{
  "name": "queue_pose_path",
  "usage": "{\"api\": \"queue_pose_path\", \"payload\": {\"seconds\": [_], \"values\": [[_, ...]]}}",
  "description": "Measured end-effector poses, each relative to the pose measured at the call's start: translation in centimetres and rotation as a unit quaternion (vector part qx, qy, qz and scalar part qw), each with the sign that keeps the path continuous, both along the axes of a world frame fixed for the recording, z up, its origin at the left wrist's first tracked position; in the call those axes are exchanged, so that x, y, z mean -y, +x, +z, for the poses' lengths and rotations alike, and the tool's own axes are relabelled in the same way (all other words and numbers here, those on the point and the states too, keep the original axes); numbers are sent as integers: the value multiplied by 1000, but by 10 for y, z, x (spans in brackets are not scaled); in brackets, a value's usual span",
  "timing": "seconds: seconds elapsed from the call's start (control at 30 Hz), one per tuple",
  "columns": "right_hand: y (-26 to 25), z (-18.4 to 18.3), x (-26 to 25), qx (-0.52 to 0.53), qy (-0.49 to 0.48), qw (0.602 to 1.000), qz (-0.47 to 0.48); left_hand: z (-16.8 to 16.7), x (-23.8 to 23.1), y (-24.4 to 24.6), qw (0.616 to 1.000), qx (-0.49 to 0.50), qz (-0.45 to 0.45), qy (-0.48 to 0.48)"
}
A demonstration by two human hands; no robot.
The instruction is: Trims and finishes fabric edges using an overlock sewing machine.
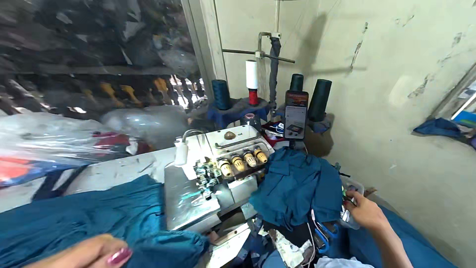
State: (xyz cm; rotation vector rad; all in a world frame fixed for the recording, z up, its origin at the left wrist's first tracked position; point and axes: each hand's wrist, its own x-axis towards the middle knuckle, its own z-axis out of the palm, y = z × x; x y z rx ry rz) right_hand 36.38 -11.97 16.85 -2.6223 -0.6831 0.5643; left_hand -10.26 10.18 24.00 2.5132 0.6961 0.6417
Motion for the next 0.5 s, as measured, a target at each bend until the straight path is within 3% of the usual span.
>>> {"api": "queue_pose_path", "payload": {"seconds": [0.1,0.2,0.33,0.43,0.5], "values": [[-1,-5,6,42,54,998,13,75,2,17,988,-60,-15,143],[-4,-9,20,92,97,989,58,112,-21,24,924,-48,20,379],[-18,14,29,156,136,971,118,184,4,49,893,-111,31,435],[-55,45,18,181,286,916,214,222,26,69,890,-142,47,430],[-110,71,-3,127,415,860,268,240,42,81,890,-146,49,428]]}}
